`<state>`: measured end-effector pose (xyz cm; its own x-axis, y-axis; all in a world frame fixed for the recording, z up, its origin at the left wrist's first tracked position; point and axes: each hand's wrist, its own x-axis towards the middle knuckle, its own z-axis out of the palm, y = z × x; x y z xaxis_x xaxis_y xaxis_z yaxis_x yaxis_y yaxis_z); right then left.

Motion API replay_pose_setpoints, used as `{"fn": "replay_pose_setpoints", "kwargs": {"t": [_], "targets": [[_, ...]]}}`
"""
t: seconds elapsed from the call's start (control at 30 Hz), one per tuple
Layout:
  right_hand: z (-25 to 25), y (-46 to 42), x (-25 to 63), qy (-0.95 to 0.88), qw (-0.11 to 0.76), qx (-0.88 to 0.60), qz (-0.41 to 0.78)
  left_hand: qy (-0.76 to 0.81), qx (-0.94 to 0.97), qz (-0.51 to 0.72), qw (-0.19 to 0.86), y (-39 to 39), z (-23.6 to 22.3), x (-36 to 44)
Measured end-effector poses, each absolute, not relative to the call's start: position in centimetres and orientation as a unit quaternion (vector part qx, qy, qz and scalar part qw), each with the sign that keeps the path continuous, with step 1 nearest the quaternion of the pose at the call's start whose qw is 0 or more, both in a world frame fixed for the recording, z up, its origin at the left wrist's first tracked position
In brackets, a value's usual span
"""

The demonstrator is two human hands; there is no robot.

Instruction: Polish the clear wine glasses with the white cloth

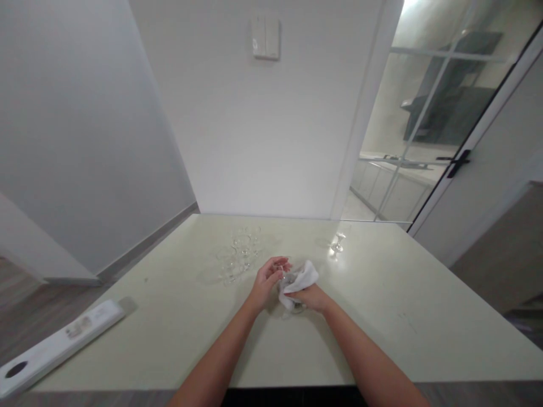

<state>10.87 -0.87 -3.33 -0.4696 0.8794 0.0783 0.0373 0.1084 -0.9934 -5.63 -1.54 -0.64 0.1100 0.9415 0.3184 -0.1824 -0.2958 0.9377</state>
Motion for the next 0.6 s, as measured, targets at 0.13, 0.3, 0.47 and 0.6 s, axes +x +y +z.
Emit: {"fn": "replay_pose_setpoints", "kwargs": {"t": [0.13, 0.3, 0.47, 0.6], "targets": [[-3.5, -0.5, 10.6, -0.652, 0.379, -0.343, 0.56, 0.329, 0.552, 0.578, 0.503, -1.2, -0.9, -5.3], [-3.1, -0.6, 10.2, -0.674, 0.4, -0.335, 0.523, 0.375, 0.507, 0.598, 0.494, -0.9, -1.3, -5.3], [-3.4, -0.9, 10.9, -0.621, 0.349, -0.367, 0.598, 0.285, 0.471, 0.588, 0.593, -1.3, -1.1, -5.4], [-4.1, -0.4, 10.7, -0.658, 0.377, -0.381, 0.53, 0.355, 0.491, 0.6, 0.523, -1.3, -0.9, -5.3]]}}
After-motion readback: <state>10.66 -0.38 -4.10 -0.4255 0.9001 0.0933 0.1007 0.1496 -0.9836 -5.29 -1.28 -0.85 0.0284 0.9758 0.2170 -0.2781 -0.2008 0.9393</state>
